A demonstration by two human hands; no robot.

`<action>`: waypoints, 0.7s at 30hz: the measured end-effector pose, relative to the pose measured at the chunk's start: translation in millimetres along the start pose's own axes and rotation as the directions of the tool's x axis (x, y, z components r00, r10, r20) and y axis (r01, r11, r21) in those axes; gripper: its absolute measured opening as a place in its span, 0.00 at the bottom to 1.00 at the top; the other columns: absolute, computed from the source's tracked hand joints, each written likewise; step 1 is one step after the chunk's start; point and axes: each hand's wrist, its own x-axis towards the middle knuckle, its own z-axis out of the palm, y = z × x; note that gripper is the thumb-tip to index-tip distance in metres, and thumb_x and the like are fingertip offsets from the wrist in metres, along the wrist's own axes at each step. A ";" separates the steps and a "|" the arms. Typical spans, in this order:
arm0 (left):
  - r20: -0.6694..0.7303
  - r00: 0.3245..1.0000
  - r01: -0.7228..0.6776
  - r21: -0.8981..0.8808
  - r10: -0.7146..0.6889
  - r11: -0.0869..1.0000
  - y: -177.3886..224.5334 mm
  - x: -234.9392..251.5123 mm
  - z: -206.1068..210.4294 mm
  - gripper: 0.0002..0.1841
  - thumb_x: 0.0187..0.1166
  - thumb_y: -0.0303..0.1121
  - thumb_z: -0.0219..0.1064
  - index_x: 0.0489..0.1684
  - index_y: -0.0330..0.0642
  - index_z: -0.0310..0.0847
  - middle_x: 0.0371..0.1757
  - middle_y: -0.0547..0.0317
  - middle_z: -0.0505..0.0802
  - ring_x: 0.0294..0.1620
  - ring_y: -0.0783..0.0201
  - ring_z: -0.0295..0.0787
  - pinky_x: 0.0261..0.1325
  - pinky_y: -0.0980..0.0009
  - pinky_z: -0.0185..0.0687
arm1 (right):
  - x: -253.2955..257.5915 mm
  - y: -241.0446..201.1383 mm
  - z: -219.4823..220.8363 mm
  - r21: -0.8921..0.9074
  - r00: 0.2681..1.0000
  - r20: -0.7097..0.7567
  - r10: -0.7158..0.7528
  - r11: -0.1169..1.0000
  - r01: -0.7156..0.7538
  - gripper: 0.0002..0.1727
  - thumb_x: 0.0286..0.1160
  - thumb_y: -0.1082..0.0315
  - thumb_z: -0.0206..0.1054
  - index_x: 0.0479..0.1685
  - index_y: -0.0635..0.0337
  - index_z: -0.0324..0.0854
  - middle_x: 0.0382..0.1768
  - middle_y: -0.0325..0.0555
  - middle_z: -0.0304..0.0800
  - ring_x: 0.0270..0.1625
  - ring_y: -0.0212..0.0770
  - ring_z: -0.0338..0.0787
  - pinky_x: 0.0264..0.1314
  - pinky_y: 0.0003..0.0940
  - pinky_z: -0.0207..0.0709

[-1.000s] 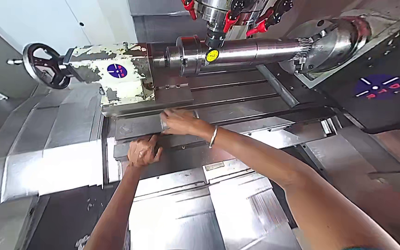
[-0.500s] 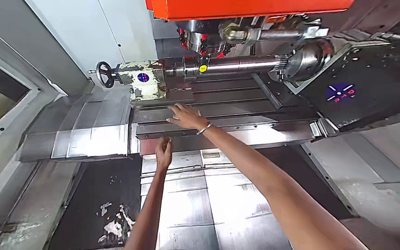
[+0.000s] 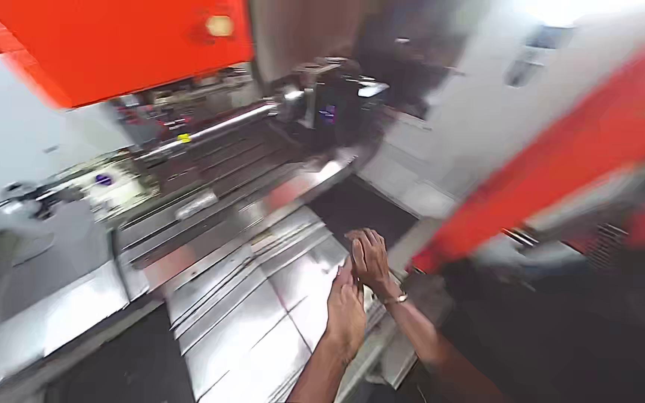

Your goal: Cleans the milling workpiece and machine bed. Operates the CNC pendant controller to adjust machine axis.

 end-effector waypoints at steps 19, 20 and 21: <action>0.263 0.960 -0.281 0.880 0.098 0.382 -96.9 7.9 -17.8 0.16 0.78 0.28 0.67 0.62 0.36 0.87 0.53 0.54 0.97 0.49 0.64 0.96 0.58 0.65 0.93 | 82.1 54.5 -356.4 0.044 0.930 -0.335 0.153 0.988 -0.146 0.38 0.80 0.47 0.65 0.86 0.57 0.64 0.59 0.47 0.89 0.60 0.40 0.90 0.63 0.45 0.85; 0.252 0.957 -0.287 0.882 0.141 0.375 -94.8 8.8 -11.7 0.16 0.79 0.29 0.67 0.63 0.36 0.87 0.52 0.55 0.97 0.49 0.65 0.96 0.59 0.66 0.92 | 99.3 49.1 -355.9 0.042 0.918 -0.357 0.173 0.985 -0.169 0.40 0.80 0.46 0.66 0.86 0.58 0.62 0.56 0.48 0.90 0.55 0.42 0.91 0.58 0.46 0.87; 0.235 0.954 -0.288 0.886 0.185 0.364 -92.9 10.0 -6.2 0.16 0.79 0.31 0.66 0.62 0.38 0.87 0.52 0.57 0.97 0.50 0.66 0.96 0.60 0.66 0.92 | 113.1 44.9 -357.1 0.033 0.896 -0.396 0.202 0.978 -0.206 0.40 0.79 0.45 0.68 0.83 0.60 0.63 0.52 0.50 0.90 0.50 0.45 0.93 0.52 0.48 0.89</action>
